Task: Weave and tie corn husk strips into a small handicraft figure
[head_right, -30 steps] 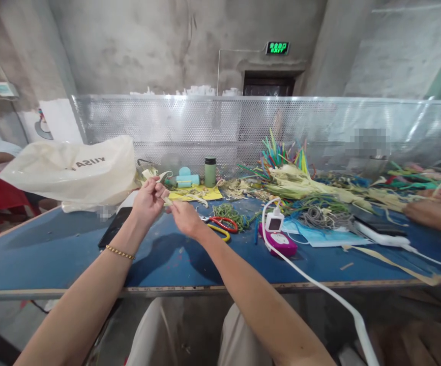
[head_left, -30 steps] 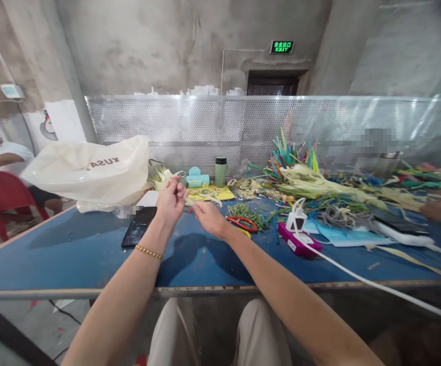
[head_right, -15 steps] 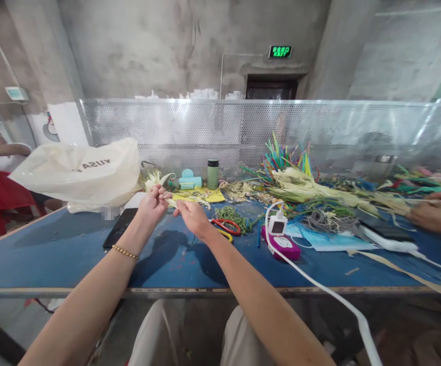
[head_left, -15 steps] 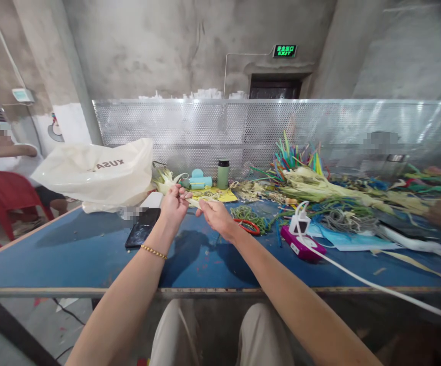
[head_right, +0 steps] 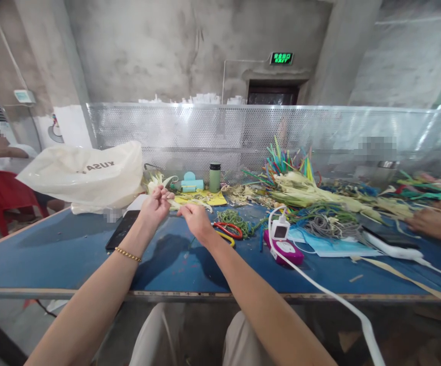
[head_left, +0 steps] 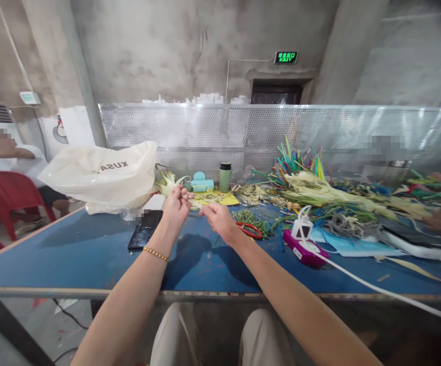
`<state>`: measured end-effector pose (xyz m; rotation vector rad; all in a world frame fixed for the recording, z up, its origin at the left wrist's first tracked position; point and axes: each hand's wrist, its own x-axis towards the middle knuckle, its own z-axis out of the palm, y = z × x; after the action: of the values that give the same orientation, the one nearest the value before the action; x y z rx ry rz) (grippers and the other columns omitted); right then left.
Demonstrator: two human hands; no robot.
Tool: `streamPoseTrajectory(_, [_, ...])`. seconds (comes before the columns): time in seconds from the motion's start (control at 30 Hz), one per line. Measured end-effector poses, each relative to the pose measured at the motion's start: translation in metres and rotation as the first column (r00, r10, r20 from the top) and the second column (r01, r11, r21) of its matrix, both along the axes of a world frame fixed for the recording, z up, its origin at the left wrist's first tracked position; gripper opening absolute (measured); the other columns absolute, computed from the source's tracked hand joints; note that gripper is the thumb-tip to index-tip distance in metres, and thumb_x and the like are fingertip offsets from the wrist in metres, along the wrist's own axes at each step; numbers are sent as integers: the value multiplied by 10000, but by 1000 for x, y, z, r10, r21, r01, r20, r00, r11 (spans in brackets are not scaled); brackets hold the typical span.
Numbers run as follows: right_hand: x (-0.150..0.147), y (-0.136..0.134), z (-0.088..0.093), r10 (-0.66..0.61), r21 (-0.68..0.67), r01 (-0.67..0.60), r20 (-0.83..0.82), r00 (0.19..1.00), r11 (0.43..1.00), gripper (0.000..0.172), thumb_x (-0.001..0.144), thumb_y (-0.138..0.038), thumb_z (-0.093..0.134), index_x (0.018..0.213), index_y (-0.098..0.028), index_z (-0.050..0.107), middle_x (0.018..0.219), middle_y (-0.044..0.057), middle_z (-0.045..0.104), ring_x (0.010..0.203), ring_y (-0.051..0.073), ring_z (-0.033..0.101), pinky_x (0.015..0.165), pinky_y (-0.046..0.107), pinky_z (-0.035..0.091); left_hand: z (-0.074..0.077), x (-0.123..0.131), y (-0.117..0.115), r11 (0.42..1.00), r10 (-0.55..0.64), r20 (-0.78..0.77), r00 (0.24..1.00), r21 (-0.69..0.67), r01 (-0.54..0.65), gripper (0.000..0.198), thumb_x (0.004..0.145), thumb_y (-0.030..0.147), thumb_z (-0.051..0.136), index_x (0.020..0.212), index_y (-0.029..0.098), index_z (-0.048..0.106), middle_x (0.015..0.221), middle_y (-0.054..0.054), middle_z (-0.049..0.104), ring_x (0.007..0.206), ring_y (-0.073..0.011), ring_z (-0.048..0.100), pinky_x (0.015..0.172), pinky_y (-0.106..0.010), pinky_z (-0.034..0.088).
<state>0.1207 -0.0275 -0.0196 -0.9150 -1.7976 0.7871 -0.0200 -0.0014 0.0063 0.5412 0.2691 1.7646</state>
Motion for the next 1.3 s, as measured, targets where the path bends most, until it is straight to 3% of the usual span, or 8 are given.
streamPoseTrajectory(0.2, [21, 0, 11, -292, 446, 108, 368, 883, 889, 294, 940, -221, 405, 792, -167, 653, 725, 34, 640, 676, 140, 539, 667, 241, 352, 2, -19, 4, 971, -49, -177, 983, -237, 5, 203, 956, 200, 412, 823, 148, 557, 753, -83, 620, 691, -159, 637, 640, -275, 526])
streamPoseTrajectory(0.3, [29, -1, 16, -431, 517, 155, 473, 768, 842, 317, 975, -237, 358, 873, -170, 650, 818, 75, 683, 767, 171, 592, 706, 252, 352, 3, -33, 8, 928, 282, -256, 925, -172, -330, 67, 879, 167, 548, 812, 166, 553, 740, -28, 585, 656, -122, 604, 623, -223, 494])
streamPoseTrajectory(0.43, [33, -3, 20, -537, 558, 166, 609, 584, 813, 317, 981, -274, 349, 967, -173, 649, 849, 105, 704, 786, 209, 625, 661, 276, 331, 8, -26, -3, 682, 731, -277, 623, 256, -685, 166, 784, 69, 623, 901, 186, 629, 932, -43, 634, 942, -130, 604, 752, -176, 463])
streamPoseTrajectory(0.6, [35, -5, 24, -441, 495, 12, 762, 474, 869, 272, 934, -220, 420, 1009, -153, 674, 910, 134, 721, 814, 228, 644, 671, 280, 355, 8, 11, -23, 893, 394, -791, 467, 450, 8, 104, 764, 121, 657, 810, 181, 728, 871, -67, 715, 932, -205, 639, 836, -279, 480])
streamPoseTrajectory(0.73, [41, -4, 28, -356, 474, -71, 744, 565, 878, 295, 943, -213, 426, 1005, -128, 701, 983, 144, 721, 877, 212, 645, 755, 267, 391, 4, 17, -25, 878, 260, -916, 306, 356, 319, 79, 755, 188, 682, 801, 175, 744, 780, -64, 717, 808, -207, 637, 768, -301, 493])
streamPoseTrajectory(0.9, [45, -2, 37, -208, 436, -188, 710, 672, 880, 299, 926, -156, 429, 914, -148, 727, 939, 94, 733, 861, 178, 646, 769, 239, 391, 7, 8, -28, 863, 157, -935, 318, 286, 417, 134, 772, 153, 655, 870, 164, 746, 720, -49, 687, 617, -144, 553, 618, -241, 450])
streamPoseTrajectory(1.07, [43, -8, 50, -290, 453, -120, 730, 619, 883, 277, 925, -173, 439, 879, -131, 710, 866, 103, 723, 769, 173, 628, 686, 243, 359, 12, 7, -35, 868, 158, -936, 315, 284, 407, 77, 738, 119, 672, 680, 148, 714, 635, -38, 651, 529, -113, 489, 530, -216, 394])
streamPoseTrajectory(1.3, [41, -12, 63, -388, 477, -54, 770, 506, 877, 291, 955, -223, 425, 910, -138, 699, 868, 108, 714, 737, 176, 601, 631, 260, 302, 5, 8, -27, 862, 419, -886, 197, 457, 220, 224, 757, 173, 631, 535, 170, 651, 457, 7, 512, 461, -107, 405, 460, -212, 288])
